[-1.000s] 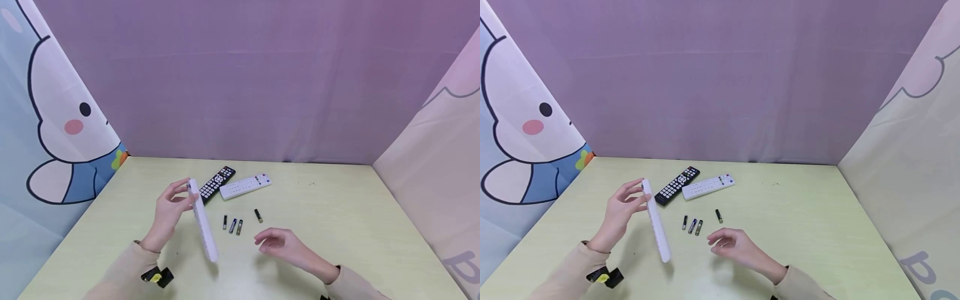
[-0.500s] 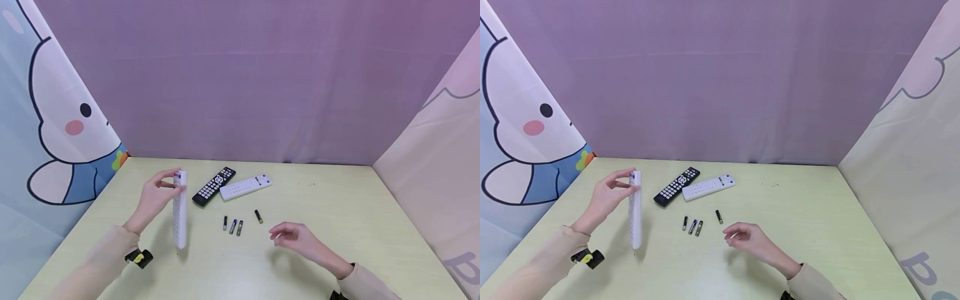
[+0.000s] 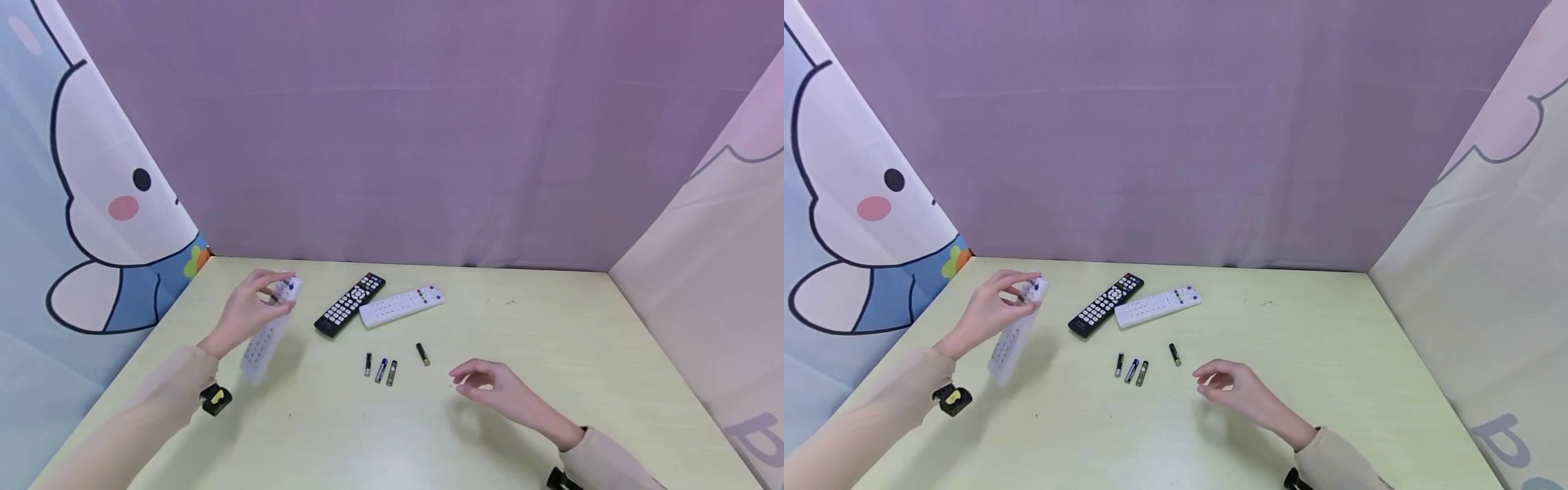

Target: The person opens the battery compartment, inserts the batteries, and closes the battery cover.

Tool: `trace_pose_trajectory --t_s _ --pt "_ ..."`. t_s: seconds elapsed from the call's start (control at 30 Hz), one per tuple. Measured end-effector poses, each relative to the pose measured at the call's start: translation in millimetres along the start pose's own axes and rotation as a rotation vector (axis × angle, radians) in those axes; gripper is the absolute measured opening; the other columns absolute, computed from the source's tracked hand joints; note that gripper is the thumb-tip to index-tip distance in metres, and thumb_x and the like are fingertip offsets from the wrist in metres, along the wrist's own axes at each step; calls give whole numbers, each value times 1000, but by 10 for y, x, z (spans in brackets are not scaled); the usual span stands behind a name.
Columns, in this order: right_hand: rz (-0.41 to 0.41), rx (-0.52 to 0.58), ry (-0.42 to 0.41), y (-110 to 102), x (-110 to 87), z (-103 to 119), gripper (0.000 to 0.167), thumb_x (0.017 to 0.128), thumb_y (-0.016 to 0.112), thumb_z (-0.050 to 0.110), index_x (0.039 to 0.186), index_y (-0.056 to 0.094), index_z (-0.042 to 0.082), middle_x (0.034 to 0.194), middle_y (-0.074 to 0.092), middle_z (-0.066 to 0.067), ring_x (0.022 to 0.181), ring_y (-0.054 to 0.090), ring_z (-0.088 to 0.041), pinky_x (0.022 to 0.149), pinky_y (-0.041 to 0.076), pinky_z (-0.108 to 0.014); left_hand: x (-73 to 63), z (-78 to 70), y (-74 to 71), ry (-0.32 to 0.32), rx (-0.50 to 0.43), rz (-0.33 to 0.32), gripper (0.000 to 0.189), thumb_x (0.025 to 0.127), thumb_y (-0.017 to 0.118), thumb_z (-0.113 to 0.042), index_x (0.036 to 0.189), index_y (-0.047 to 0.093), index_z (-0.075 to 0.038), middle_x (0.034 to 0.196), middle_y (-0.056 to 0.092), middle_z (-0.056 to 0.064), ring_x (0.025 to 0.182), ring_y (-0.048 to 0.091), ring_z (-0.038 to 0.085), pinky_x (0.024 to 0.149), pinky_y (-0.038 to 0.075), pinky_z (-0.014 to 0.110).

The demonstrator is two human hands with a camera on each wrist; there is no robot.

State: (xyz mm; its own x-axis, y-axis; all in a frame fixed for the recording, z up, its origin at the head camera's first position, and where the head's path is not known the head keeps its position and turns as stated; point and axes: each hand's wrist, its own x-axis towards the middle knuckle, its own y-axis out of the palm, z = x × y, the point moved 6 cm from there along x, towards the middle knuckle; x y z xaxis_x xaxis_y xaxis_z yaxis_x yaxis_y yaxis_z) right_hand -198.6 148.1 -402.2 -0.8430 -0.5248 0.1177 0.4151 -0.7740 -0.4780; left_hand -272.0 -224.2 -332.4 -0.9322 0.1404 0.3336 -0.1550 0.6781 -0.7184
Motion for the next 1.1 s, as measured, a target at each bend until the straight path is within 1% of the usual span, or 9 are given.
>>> trace_pose_trajectory --t_s 0.23,0.43,0.53,0.63,0.8,0.9,1.1 --pt "-34 -103 -32 -37 -10 -19 20 84 59 17 101 61 6 94 61 -12 77 56 -7 66 50 -24 76 98 32 52 160 50 47 74 69 -14 118 56 -8 112 46 14 86 52 28 62 50 35" --pt "-62 -163 -53 -62 -23 -60 18 83 60 14 99 62 7 92 61 -10 76 55 -6 66 50 -25 120 194 59 55 240 82 47 73 70 -16 117 57 -8 110 47 15 85 50 29 62 50 38" --pt "-70 -192 -67 -77 -34 -78 18 83 61 12 99 62 5 91 61 -10 75 55 -6 66 51 -26 140 253 79 68 282 97 46 73 70 -16 116 58 -7 109 48 16 86 50 29 65 49 40" --pt "-76 -215 -59 -97 -40 -107 18 82 61 10 99 62 3 92 61 -9 74 55 -7 65 50 -24 154 325 103 72 313 116 46 72 70 -14 116 58 -8 109 48 16 87 49 29 68 49 43" --pt "-65 -215 -23 -121 -35 -179 18 83 60 11 99 62 4 93 61 -10 74 55 -8 63 49 -23 179 445 136 63 360 150 46 73 70 -13 117 58 -9 109 48 17 91 48 32 72 48 48" --pt "-61 -223 -19 -132 -36 -216 18 84 60 11 99 61 3 93 61 -10 74 54 -7 63 49 -23 199 497 145 61 390 160 46 73 70 -14 117 58 -9 109 48 17 91 48 33 71 49 49" --pt "-101 -313 -57 -181 -47 -273 16 82 60 5 97 62 2 93 62 -10 73 55 -6 60 49 -21 240 602 163 61 421 164 46 71 70 -14 115 59 -9 106 49 18 88 49 34 64 50 48"
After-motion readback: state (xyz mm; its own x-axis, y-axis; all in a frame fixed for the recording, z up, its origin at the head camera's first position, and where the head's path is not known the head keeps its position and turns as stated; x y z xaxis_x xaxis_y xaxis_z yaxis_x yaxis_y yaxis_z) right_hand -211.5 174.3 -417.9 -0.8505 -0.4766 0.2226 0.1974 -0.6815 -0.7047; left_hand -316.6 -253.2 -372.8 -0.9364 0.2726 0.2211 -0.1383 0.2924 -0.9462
